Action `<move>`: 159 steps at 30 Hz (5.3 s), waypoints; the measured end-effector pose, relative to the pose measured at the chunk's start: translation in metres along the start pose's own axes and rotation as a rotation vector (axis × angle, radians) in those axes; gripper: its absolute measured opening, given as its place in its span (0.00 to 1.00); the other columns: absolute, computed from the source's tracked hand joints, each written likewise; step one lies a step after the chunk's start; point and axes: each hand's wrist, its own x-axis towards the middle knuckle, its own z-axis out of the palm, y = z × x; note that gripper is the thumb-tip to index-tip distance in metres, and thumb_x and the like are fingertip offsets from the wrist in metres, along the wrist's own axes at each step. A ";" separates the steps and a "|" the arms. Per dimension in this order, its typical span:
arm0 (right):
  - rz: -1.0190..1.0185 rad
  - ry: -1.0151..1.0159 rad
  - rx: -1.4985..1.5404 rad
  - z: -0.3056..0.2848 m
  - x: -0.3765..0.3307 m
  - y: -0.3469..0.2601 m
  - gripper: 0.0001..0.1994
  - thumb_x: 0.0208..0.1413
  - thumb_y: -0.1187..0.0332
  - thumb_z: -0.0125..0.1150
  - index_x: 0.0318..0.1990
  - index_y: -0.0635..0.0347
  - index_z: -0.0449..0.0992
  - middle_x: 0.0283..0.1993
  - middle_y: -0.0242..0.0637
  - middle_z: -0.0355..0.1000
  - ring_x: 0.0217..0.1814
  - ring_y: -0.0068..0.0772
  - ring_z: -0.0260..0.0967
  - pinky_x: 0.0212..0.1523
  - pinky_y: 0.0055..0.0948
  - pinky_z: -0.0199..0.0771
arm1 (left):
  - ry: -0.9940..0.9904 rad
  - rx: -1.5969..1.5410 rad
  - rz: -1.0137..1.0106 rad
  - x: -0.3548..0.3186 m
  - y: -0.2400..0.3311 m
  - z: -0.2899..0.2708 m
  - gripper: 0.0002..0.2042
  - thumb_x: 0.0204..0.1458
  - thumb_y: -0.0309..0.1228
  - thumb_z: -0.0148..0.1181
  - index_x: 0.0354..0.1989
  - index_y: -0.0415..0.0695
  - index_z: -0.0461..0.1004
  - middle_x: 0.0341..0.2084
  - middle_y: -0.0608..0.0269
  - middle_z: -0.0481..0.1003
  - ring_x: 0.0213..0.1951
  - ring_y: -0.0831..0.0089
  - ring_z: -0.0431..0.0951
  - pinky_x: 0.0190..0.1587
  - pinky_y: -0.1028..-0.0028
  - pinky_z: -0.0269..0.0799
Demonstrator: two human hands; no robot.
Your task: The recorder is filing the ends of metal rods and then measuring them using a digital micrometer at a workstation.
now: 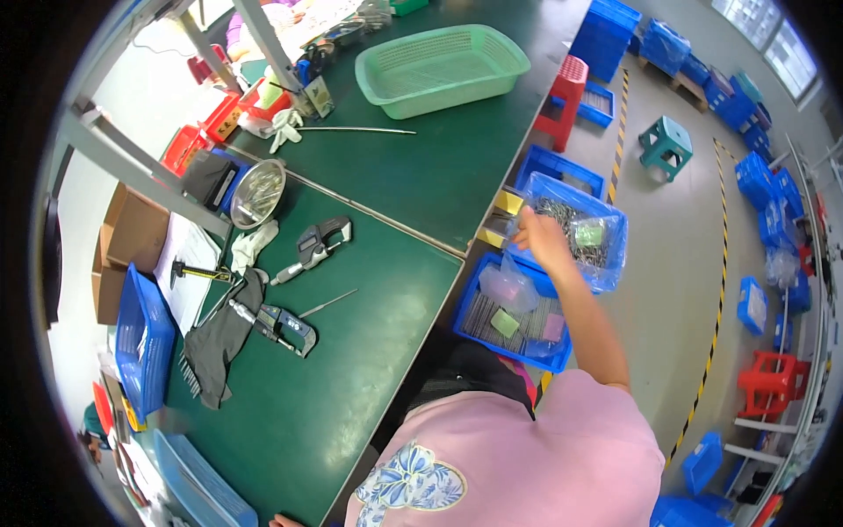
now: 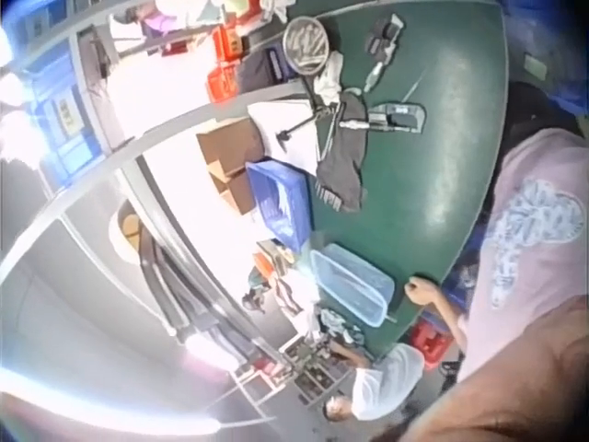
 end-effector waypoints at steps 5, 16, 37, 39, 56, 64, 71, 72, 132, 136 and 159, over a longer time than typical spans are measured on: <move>0.083 0.010 0.250 0.057 0.015 -0.023 0.36 0.60 0.39 0.32 0.42 0.68 0.75 0.30 0.40 0.76 0.27 0.30 0.73 0.27 0.27 0.68 | -0.049 -0.277 0.124 0.022 -0.071 0.041 0.16 0.56 0.39 0.52 0.24 0.38 0.67 0.16 0.52 0.62 0.21 0.65 0.59 0.29 0.64 0.62; -0.718 0.192 -0.082 0.064 0.015 -0.090 0.11 0.55 0.69 0.56 0.44 0.64 0.75 0.43 0.42 0.73 0.44 0.32 0.70 0.45 0.27 0.68 | -0.026 -0.496 0.677 0.029 0.163 0.004 0.13 0.41 0.27 0.59 0.38 0.42 0.73 0.39 0.53 0.73 0.44 0.54 0.73 0.47 0.63 0.70; -1.070 -0.438 -0.801 0.299 -0.126 -0.177 0.19 0.45 0.61 0.63 0.43 0.60 0.71 0.43 0.43 0.64 0.48 0.45 0.63 0.41 0.41 0.70 | -0.016 -0.650 0.731 0.059 0.258 0.077 0.07 0.42 0.30 0.61 0.30 0.44 0.74 0.30 0.60 0.67 0.39 0.60 0.68 0.44 0.63 0.63; -1.075 -0.407 -0.746 0.290 -0.125 -0.180 0.18 0.46 0.60 0.62 0.43 0.58 0.71 0.42 0.43 0.64 0.47 0.44 0.64 0.41 0.41 0.70 | 0.021 -0.710 0.725 0.059 0.256 0.077 0.06 0.41 0.30 0.62 0.23 0.43 0.72 0.27 0.58 0.68 0.35 0.58 0.68 0.39 0.62 0.64; -0.769 -0.137 -0.885 0.184 0.078 -0.184 0.17 0.46 0.58 0.60 0.43 0.54 0.75 0.42 0.44 0.67 0.49 0.45 0.65 0.46 0.42 0.69 | -0.130 -0.413 0.648 0.149 0.276 0.102 0.27 0.41 0.26 0.57 0.54 0.35 0.64 0.40 0.46 0.72 0.45 0.50 0.71 0.50 0.58 0.65; -0.910 0.008 -1.008 0.197 0.075 -0.179 0.17 0.49 0.61 0.58 0.46 0.56 0.71 0.45 0.42 0.67 0.50 0.45 0.65 0.44 0.43 0.70 | -0.174 -0.601 0.668 0.130 0.240 0.064 0.08 0.31 0.18 0.54 0.25 0.40 0.71 0.32 0.51 0.71 0.37 0.53 0.71 0.41 0.63 0.68; -1.636 -0.650 -0.331 0.281 -0.054 -0.211 0.26 0.37 0.70 0.59 0.51 0.61 0.68 0.52 0.45 0.66 0.57 0.46 0.62 0.57 0.41 0.61 | -0.340 -0.771 0.861 0.065 0.184 -0.007 0.11 0.27 0.16 0.53 0.20 0.40 0.60 0.28 0.54 0.70 0.29 0.58 0.71 0.29 0.71 0.67; -1.671 -0.759 -0.377 0.296 -0.065 -0.209 0.33 0.37 0.70 0.61 0.57 0.58 0.63 0.58 0.44 0.61 0.62 0.45 0.56 0.62 0.43 0.54 | -0.331 -0.768 0.859 0.055 0.177 -0.011 0.11 0.28 0.15 0.54 0.21 0.40 0.60 0.27 0.54 0.69 0.27 0.58 0.71 0.27 0.71 0.67; -1.576 -0.618 -0.799 0.164 -0.062 -0.136 0.05 0.39 0.73 0.57 0.27 0.58 0.70 0.32 0.35 0.67 0.39 0.34 0.67 0.35 0.34 0.65 | -0.753 -0.712 1.350 -0.024 0.245 -0.045 0.21 0.43 0.30 0.59 0.48 0.39 0.70 0.48 0.50 0.67 0.49 0.53 0.69 0.51 0.61 0.66; -1.360 -0.415 -0.745 0.152 -0.051 -0.133 0.04 0.46 0.73 0.54 0.29 0.59 0.66 0.29 0.38 0.66 0.35 0.41 0.67 0.32 0.38 0.66 | -0.811 -0.756 1.523 -0.041 0.268 -0.029 0.24 0.44 0.33 0.59 0.50 0.37 0.68 0.50 0.49 0.66 0.52 0.53 0.66 0.53 0.60 0.63; -1.088 -0.359 -0.400 0.299 -0.004 -0.256 0.15 0.48 0.57 0.58 0.36 0.58 0.73 0.32 0.48 0.73 0.37 0.52 0.71 0.35 0.47 0.70 | 0.035 -1.016 0.615 0.033 0.209 0.027 0.06 0.42 0.17 0.53 0.29 0.38 0.74 0.35 0.55 0.72 0.39 0.62 0.72 0.43 0.69 0.67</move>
